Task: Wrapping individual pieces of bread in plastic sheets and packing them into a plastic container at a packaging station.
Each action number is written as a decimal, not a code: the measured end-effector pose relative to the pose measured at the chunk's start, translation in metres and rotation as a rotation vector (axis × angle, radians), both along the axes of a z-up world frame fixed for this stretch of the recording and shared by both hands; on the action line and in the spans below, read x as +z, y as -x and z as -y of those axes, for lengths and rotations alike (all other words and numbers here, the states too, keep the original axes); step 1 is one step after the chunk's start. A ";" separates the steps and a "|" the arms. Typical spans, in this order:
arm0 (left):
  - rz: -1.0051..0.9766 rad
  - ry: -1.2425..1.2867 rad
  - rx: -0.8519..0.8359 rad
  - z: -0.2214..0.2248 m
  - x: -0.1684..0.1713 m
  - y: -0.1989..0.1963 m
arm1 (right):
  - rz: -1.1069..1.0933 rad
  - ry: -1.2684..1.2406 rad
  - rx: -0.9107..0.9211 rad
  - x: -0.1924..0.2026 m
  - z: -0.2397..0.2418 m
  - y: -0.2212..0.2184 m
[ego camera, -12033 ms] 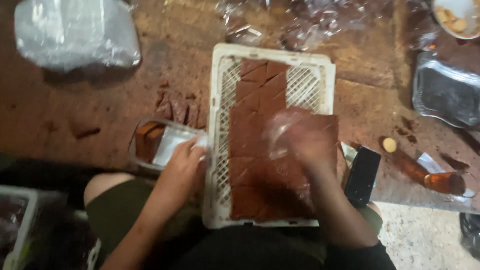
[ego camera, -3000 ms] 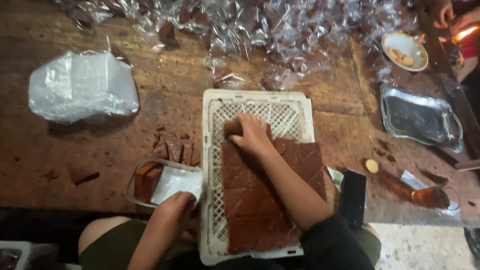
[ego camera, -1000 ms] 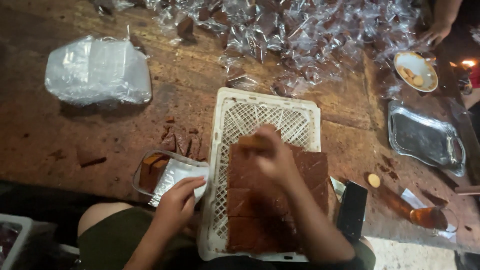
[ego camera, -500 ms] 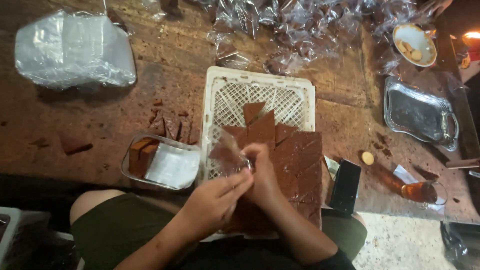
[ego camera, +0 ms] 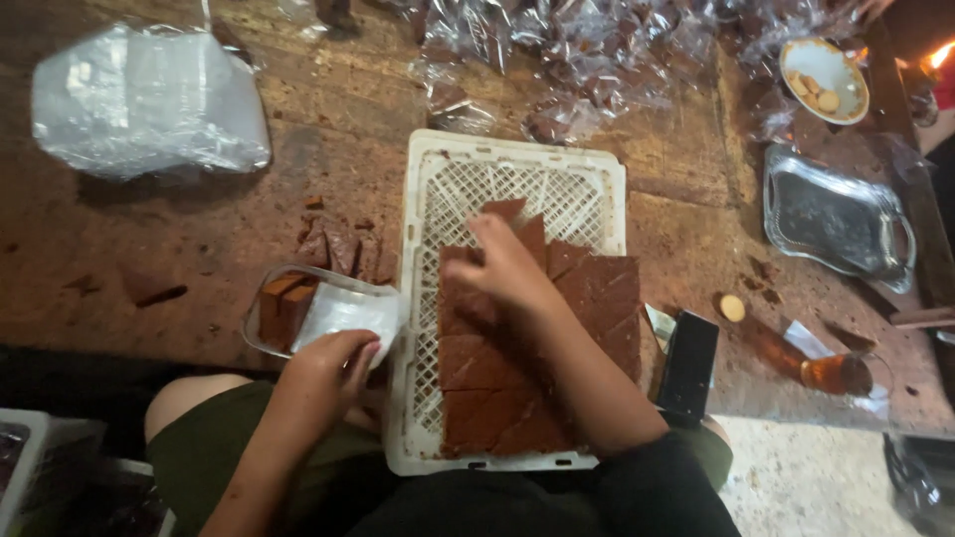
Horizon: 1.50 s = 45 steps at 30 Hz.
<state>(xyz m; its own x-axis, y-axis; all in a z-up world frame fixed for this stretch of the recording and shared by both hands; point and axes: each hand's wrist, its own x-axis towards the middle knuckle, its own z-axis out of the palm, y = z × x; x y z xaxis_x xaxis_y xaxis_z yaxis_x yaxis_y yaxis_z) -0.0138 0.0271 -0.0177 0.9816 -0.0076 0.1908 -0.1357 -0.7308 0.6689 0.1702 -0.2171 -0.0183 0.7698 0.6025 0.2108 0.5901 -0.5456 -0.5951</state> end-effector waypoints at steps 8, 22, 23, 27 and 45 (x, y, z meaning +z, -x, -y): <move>-0.036 0.264 0.153 0.004 -0.002 -0.001 | 0.150 0.244 -0.115 -0.005 0.001 0.000; 0.049 0.435 0.164 0.025 0.028 -0.034 | 0.028 -0.618 -0.045 0.076 0.032 0.103; 0.083 0.433 0.109 0.027 0.038 -0.035 | 0.025 -0.618 0.034 0.076 0.026 0.111; 0.078 0.407 -0.013 0.045 0.079 -0.027 | 0.010 -0.454 0.201 0.078 0.003 0.122; -0.171 -0.154 -0.151 0.008 0.001 0.001 | -0.135 -0.552 -0.123 0.094 -0.004 0.038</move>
<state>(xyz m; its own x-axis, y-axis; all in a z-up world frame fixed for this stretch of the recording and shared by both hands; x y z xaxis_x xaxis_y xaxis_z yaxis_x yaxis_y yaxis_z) -0.0144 0.0192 -0.0164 0.9850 -0.1722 0.0078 -0.1454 -0.8060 0.5738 0.1318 -0.2133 0.0753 0.8688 0.3362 0.3636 0.4414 -0.1930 -0.8763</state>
